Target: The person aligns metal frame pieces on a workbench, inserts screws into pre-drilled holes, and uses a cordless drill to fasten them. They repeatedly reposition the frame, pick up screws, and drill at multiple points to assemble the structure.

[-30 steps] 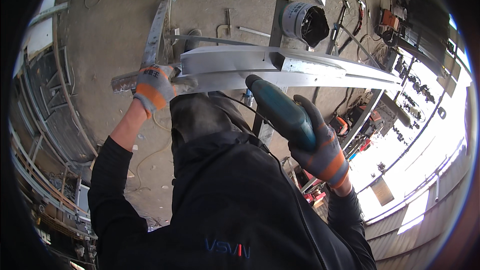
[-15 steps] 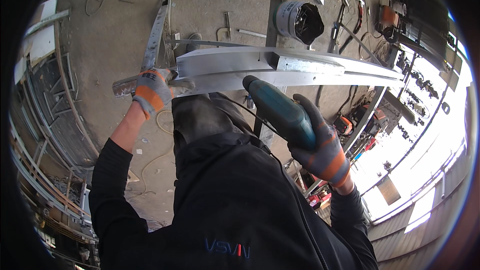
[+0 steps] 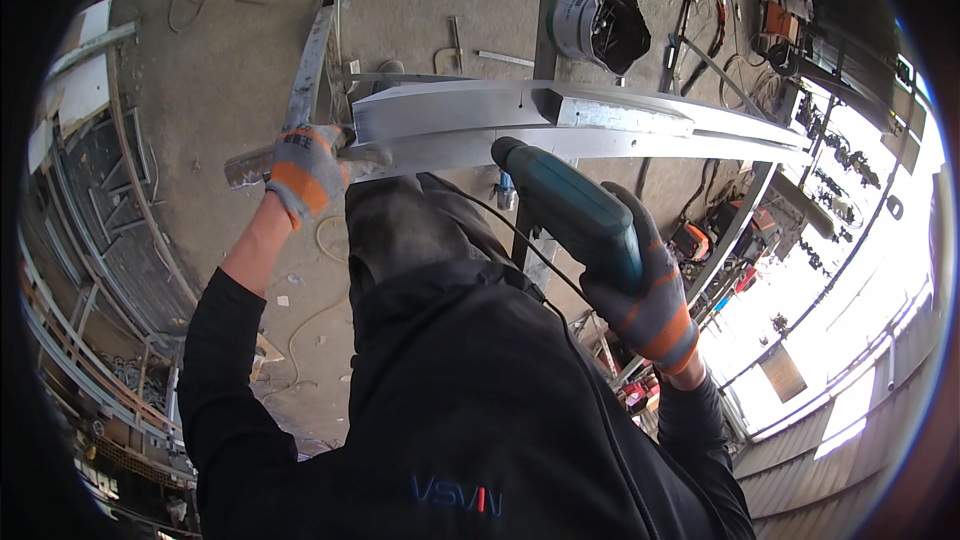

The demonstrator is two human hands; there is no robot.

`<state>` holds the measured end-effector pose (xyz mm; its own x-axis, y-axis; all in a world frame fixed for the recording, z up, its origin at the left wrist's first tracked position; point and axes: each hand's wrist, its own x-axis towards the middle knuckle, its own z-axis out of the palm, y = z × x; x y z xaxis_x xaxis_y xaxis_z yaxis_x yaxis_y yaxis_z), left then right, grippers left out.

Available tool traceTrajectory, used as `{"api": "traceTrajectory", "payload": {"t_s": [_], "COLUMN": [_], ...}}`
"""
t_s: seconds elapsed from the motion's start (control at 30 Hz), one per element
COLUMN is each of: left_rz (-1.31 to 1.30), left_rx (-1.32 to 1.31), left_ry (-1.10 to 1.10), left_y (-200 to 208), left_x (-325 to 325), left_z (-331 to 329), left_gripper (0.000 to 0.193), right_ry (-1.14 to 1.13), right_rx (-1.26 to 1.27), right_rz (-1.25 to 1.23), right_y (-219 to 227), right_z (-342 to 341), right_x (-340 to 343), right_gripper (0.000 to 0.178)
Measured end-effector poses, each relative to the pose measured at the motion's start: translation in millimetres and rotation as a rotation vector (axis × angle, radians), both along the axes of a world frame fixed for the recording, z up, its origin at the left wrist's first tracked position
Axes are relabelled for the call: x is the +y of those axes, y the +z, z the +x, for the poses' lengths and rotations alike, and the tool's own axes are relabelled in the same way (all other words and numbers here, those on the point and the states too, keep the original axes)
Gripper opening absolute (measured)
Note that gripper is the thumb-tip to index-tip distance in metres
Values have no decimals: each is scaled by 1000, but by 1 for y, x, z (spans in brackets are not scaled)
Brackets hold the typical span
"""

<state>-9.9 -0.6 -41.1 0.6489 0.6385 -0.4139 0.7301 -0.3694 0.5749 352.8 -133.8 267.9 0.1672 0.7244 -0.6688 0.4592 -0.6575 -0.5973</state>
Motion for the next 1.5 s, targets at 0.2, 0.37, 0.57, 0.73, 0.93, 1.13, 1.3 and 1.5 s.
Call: {"api": "traceTrajectory", "payload": {"t_s": [0.2,0.37,0.57,0.73,0.93,1.13,1.3,1.5], "left_rz": [-63,-123,-193,-74,-280,-322,-304,-331], "left_rx": [15,111,90,176,-123,-43,-71,-42], "left_ry": [42,12,48,3,139,101,86,127], "left_y": [-5,8,27,32,36,30,31,27], "left_x": [4,12,19,20,17,24,23,17], "left_z": [-1,6,2,-13,-16,-15,-16,-19], "left_gripper": [50,58,53,46,37,37,37,35], "right_ry": [-63,-344,-579,-600,-632,-731,-689,-694], "right_rx": [-15,76,141,165,189,185,198,167], "right_rz": [-95,-71,-136,-98,-68,-117,-62,-76], "right_y": [18,40,52,43,33,36,34,36], "right_z": [-1,9,17,15,12,8,11,9], "right_x": [-3,-11,-37,-61,-79,-90,-97,-98], "right_gripper": [96,97,97,97,97,97,98,99]}}
